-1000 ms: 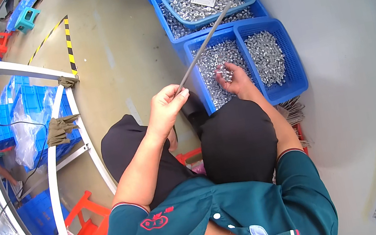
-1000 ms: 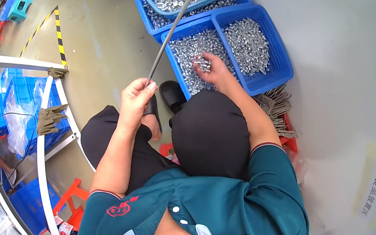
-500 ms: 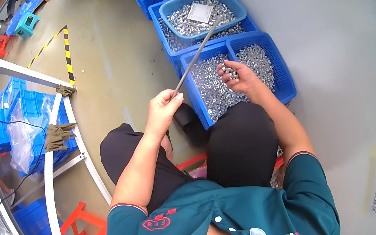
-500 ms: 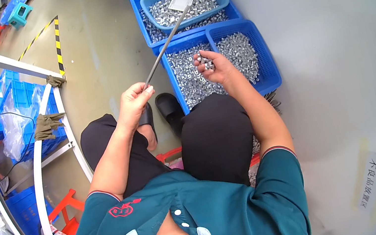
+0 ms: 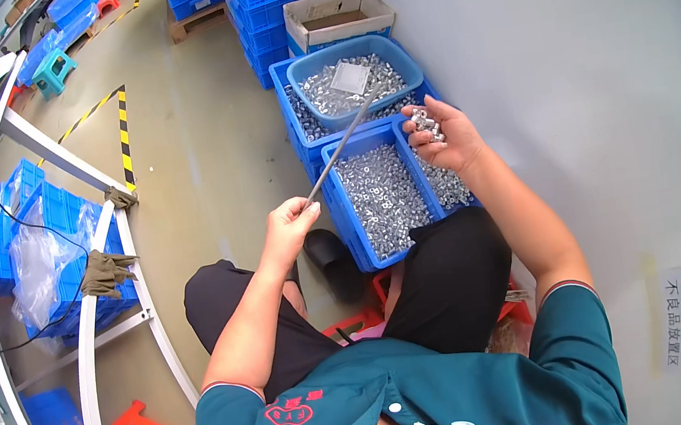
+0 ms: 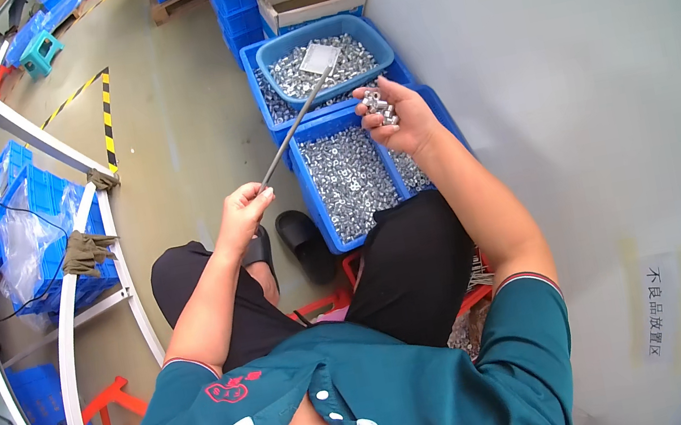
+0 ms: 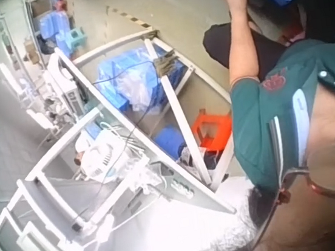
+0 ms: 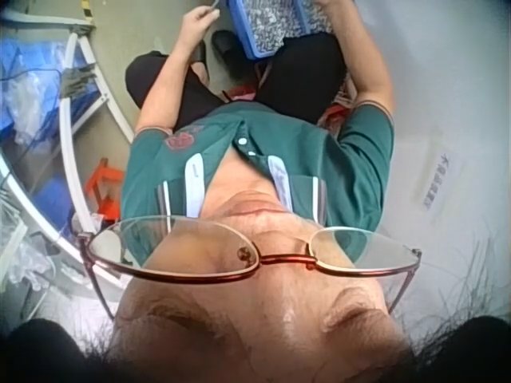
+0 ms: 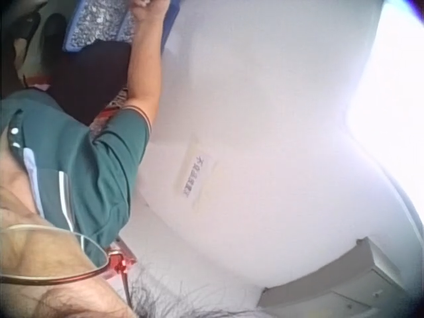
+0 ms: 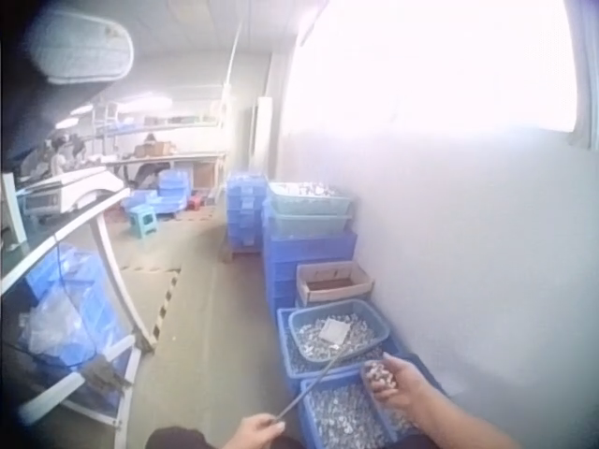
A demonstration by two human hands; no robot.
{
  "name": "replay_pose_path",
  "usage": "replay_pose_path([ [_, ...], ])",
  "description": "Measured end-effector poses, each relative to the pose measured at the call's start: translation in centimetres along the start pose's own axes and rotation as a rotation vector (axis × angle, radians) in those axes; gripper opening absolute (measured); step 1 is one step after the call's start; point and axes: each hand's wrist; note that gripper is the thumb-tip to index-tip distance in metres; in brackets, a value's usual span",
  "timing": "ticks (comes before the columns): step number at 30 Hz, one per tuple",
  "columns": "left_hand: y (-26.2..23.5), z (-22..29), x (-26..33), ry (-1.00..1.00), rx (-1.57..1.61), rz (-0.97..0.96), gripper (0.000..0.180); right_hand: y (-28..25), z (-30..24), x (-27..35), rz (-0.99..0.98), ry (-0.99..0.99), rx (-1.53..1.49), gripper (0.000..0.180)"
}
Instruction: The person is sliding small metal washers or spacers onto a long metal rod at an industrial workstation.
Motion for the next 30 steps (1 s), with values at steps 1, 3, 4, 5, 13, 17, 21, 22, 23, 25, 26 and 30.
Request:
replay_pose_path([
  [1, 0.0, 0.1, 0.1, 0.008, -0.012, 0.003, 0.016, 0.2, 0.1, 0.1, 0.043, -0.016, -0.016, 0.032],
  [3, 0.0, -0.1, -0.1, 0.024, -0.014, 0.004, 0.016, 0.4, 0.1, 0.4, 0.078, -0.039, -0.008, 0.024],
  [4, -0.1, 0.1, -0.1, 0.028, -0.016, -0.001, 0.016, 0.5, 0.4, 0.5, 0.087, -0.054, -0.028, 0.023],
  [5, -0.2, 0.2, 0.1, -0.007, -0.009, -0.003, 0.016, 0.5, 0.8, 0.6, 0.096, -0.069, -0.049, 0.022],
  [13, -0.7, -0.1, 1.5, -0.079, -0.117, -0.055, 0.016, -1.5, 3.3, 0.8, 0.110, -0.121, -0.148, 0.020],
  [17, -1.7, -1.7, 1.7, -0.057, -0.150, -0.083, 0.016, -2.4, 3.2, 0.8, 0.103, -0.101, -0.175, 0.021],
  [21, -2.1, -2.7, 1.6, -0.060, -0.149, -0.089, 0.016, -3.6, 2.9, 0.5, 0.108, -0.090, -0.155, 0.020],
  [22, -2.1, -2.7, 1.6, -0.068, -0.153, -0.088, 0.016, -3.6, 2.9, 0.5, 0.126, -0.100, -0.132, 0.019],
  [23, -2.0, -2.7, 1.6, -0.070, -0.152, -0.085, 0.016, -3.5, 2.8, 0.5, 0.145, -0.110, -0.109, 0.018],
  [25, -2.1, -2.8, 1.6, -0.076, -0.154, -0.080, 0.016, -3.3, 2.9, 0.5, 0.153, -0.115, -0.105, 0.018],
  [26, -2.1, -2.9, 1.6, -0.078, -0.178, -0.078, 0.016, -3.2, 2.9, 0.4, 0.165, -0.116, -0.085, 0.018],
  [30, -2.1, -3.2, 1.4, -0.089, -0.227, -0.069, 0.017, -3.1, 2.8, 0.0, 0.166, -0.117, -0.035, 0.020],
])
Point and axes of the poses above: each hand's wrist, its own x-axis away from the middle knuckle, its own y-axis out of the palm, z = x × y, and after that the axes turned 8 degrees about -y, right-handed
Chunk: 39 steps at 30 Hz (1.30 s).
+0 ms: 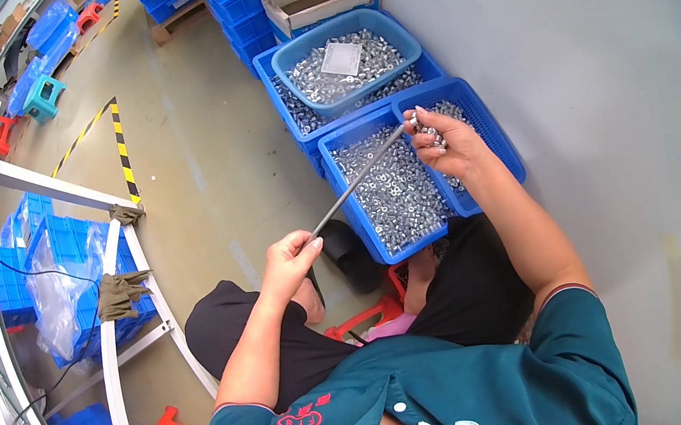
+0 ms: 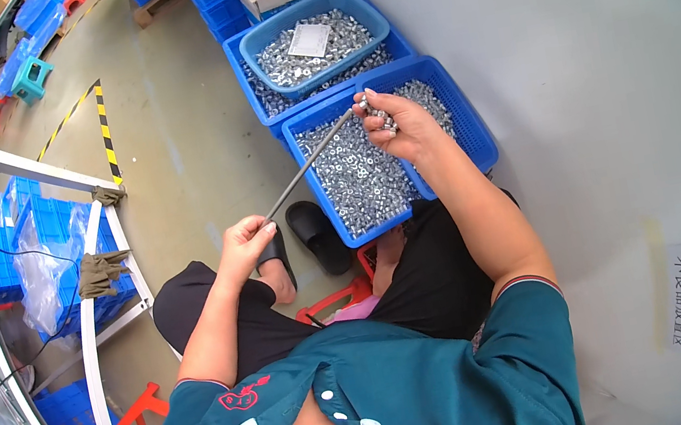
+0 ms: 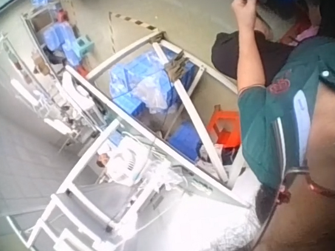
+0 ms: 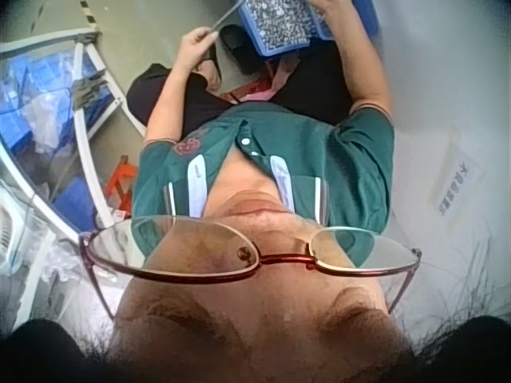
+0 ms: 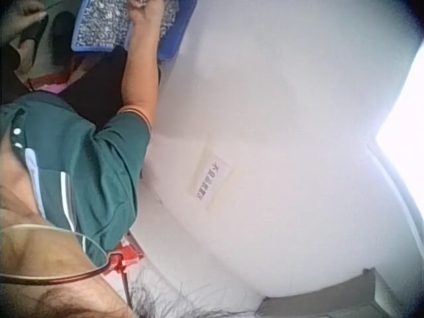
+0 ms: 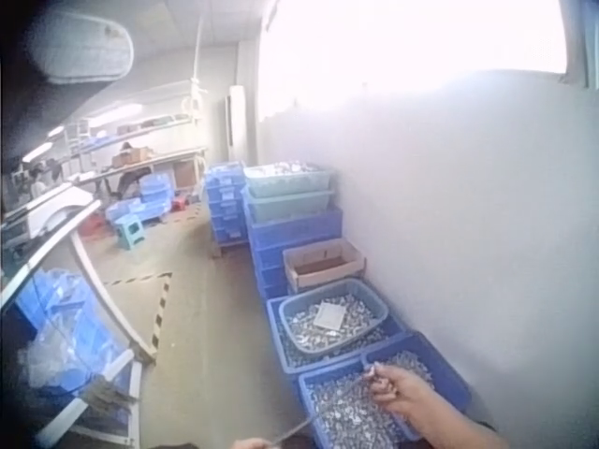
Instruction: The person is sliding small metal washers or spacers onto a long metal rod at an industrial workstation.
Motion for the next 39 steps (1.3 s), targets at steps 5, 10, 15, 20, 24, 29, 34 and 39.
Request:
replay_pose_path([
  [5, 1.0, 0.5, -0.2, 0.014, -0.016, 0.015, 0.018, -0.2, 0.1, -0.3, 0.005, -0.037, 0.019, 0.019],
  [10, 0.9, 0.1, -0.5, 0.056, -0.071, 0.028, 0.025, -0.1, 0.2, -0.5, 0.027, -0.054, 0.018, 0.018],
  [15, 1.8, 1.2, -0.4, 0.082, -0.090, 0.090, 0.029, 0.1, 0.2, -0.5, 0.037, -0.084, 0.068, 0.019],
  [20, 1.6, 0.6, -0.6, 0.061, -0.106, 0.091, 0.029, 0.7, 0.7, -0.5, 0.011, -0.088, 0.102, 0.021],
  [24, 1.7, 0.5, -0.5, 0.076, -0.075, 0.082, 0.029, 0.7, 0.9, -0.7, 0.024, -0.083, 0.078, 0.022],
  [29, 1.7, -0.2, -0.7, 0.103, -0.029, 0.060, 0.029, 0.6, 1.3, -0.8, 0.017, -0.079, 0.030, 0.022],
  [34, 1.6, 0.5, -0.4, 0.092, -0.051, 0.077, 0.028, 0.6, 0.6, -0.5, -0.058, 0.021, -0.038, 0.022],
  [39, 1.2, 1.8, 0.1, 0.293, -0.314, 0.296, 0.021, 1.3, -0.8, 0.2, -0.134, 0.150, -0.014, 0.020],
])
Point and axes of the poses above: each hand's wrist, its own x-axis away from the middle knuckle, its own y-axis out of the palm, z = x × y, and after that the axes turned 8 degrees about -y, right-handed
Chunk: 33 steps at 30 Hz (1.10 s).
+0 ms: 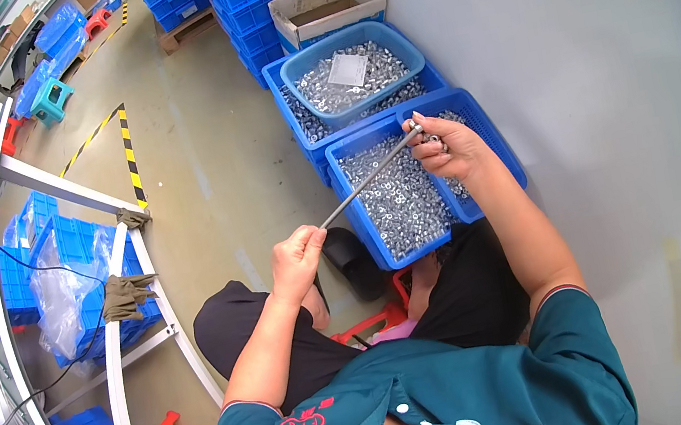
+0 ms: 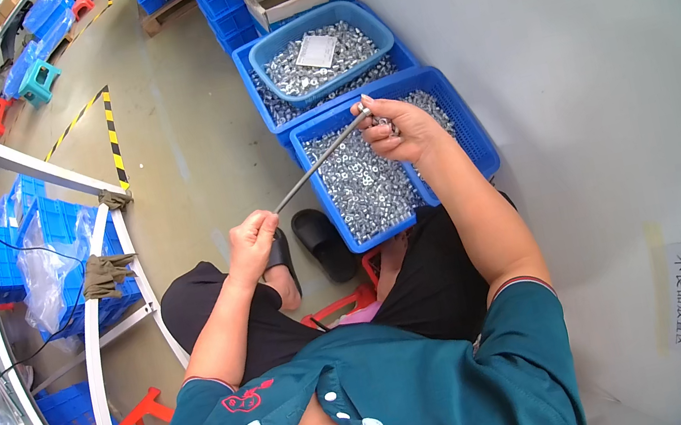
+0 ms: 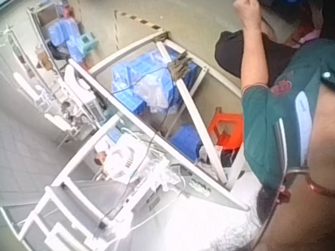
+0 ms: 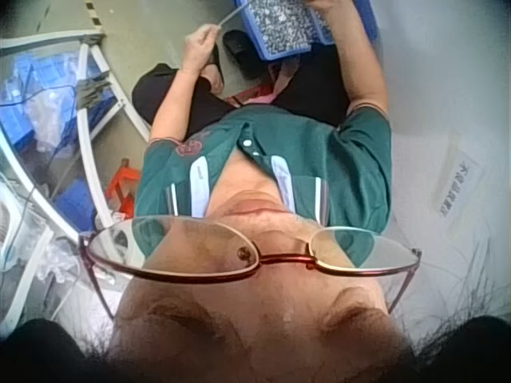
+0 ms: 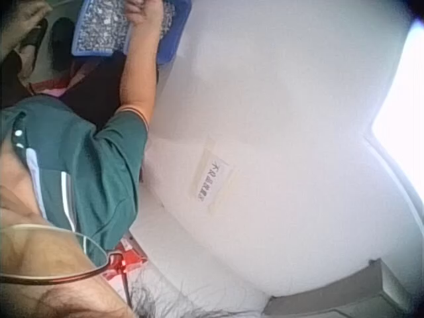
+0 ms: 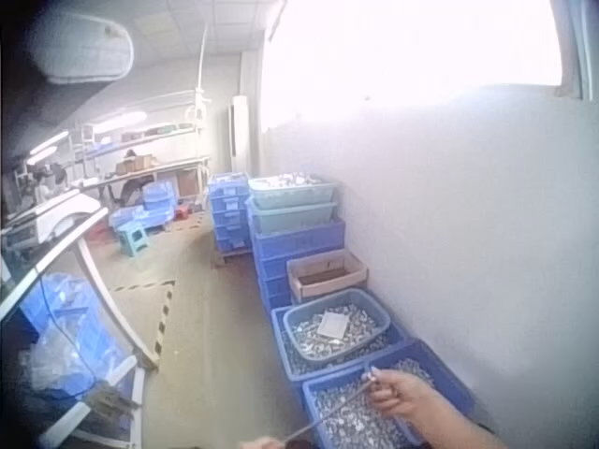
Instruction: The person is sliding small metal washers or spacers onto a long metal rod at an industrial workstation.
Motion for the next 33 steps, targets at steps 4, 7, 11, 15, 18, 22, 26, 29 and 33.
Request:
replay_pose_path([
  [4, -1.0, 1.0, -0.6, 0.207, -0.174, 0.138, 0.019, 0.3, -0.7, 0.4, -0.044, 0.042, 0.161, 0.019],
  [7, -1.2, 1.2, -0.9, 0.303, -0.275, 0.190, 0.018, 0.5, 0.1, 0.5, -0.082, 0.068, 0.049, 0.019],
  [11, 0.1, 0.7, -0.8, 0.150, -0.111, 0.094, 0.019, 1.3, 0.7, 0.7, -0.004, -0.066, -0.008, 0.022],
  [15, 0.9, 0.1, -0.7, 0.016, 0.073, -0.038, 0.022, 0.5, 0.5, 0.6, 0.018, -0.093, -0.050, 0.023],
  [18, 1.0, 0.0, -0.6, -0.052, 0.126, -0.101, 0.024, 0.5, 0.6, 0.7, 0.016, -0.148, -0.078, 0.022],
  [22, 1.2, -0.4, -0.6, -0.093, 0.268, -0.170, 0.026, 0.9, 0.6, 0.8, 0.032, -0.204, -0.073, 0.020],
  [26, 1.3, -0.5, -0.8, -0.133, 0.267, -0.203, 0.026, 1.0, 0.6, 0.7, 0.028, -0.225, -0.058, 0.020],
  [29, 1.2, -0.5, -0.8, -0.113, 0.263, -0.193, 0.026, 1.0, 0.6, 0.7, 0.020, -0.265, 0.040, 0.020],
  [33, 1.3, -0.4, -0.7, -0.084, 0.238, -0.166, 0.026, 1.0, 0.6, 0.6, 0.054, -0.249, 0.109, 0.019],
])
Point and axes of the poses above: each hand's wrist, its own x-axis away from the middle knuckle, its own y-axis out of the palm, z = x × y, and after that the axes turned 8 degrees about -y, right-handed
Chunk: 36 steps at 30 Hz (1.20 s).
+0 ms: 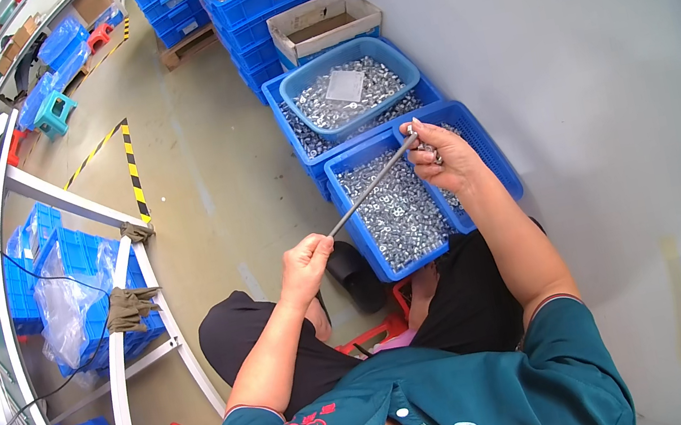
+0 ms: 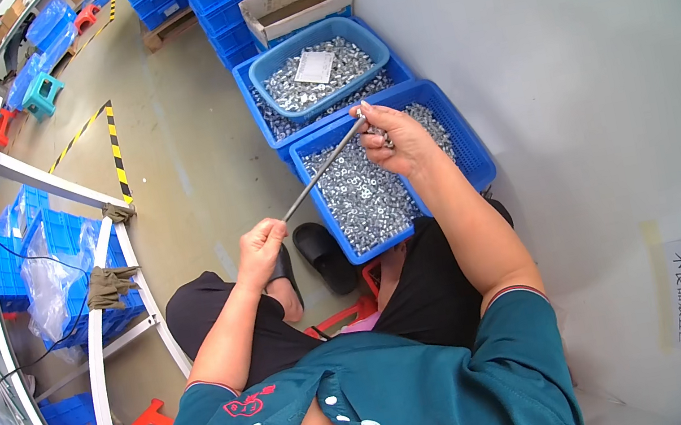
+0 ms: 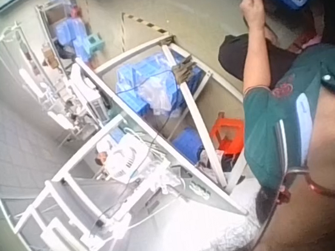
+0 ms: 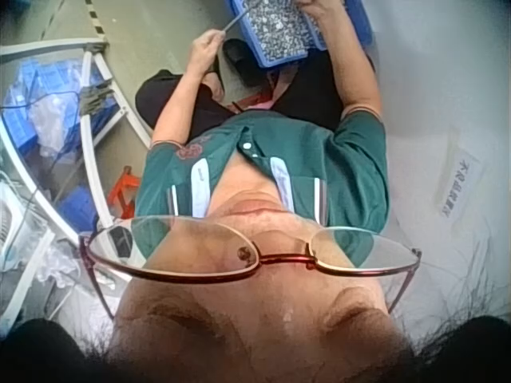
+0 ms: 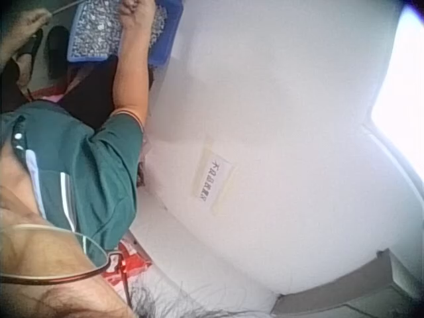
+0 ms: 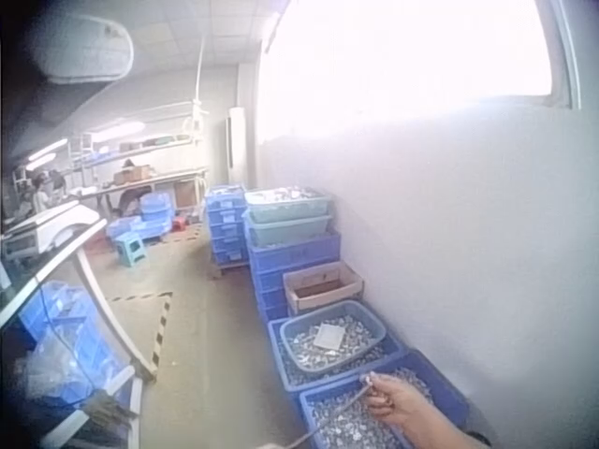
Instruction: The person is sliding small metal washers or spacers onto a long metal rod at an industrial workstation.
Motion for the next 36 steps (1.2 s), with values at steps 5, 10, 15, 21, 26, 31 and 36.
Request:
replay_pose_path([
  [5, 0.3, -0.5, -0.3, 0.001, 0.029, 0.019, 0.026, -0.3, 0.0, -0.3, 0.024, -0.015, 0.025, 0.017],
  [10, 0.2, -0.8, -0.3, -0.017, 0.027, 0.016, 0.027, -0.3, 0.3, -0.2, -0.029, -0.012, -0.029, 0.017],
  [15, 0.3, -0.5, -0.2, -0.066, 0.088, -0.024, 0.029, 0.2, 0.5, -0.1, -0.055, -0.075, 0.027, 0.019],
  [21, 0.8, 0.6, 0.4, -0.184, 0.231, -0.157, 0.032, 1.5, 0.8, 0.2, 0.053, -0.202, 0.208, 0.020],
  [26, 1.4, 1.7, 0.0, -0.415, 0.429, -0.321, 0.035, 2.2, 3.5, 0.7, 0.020, -0.161, 0.391, 0.020],
  [31, 1.1, 2.4, -1.0, -0.342, 0.444, -0.214, 0.034, 1.7, 2.2, 0.7, 0.014, 0.138, 0.249, 0.024],
  [36, 0.7, 2.2, -0.8, -0.293, 0.382, -0.189, 0.034, 1.1, 0.7, 0.3, 0.074, 0.152, 0.038, 0.026],
])
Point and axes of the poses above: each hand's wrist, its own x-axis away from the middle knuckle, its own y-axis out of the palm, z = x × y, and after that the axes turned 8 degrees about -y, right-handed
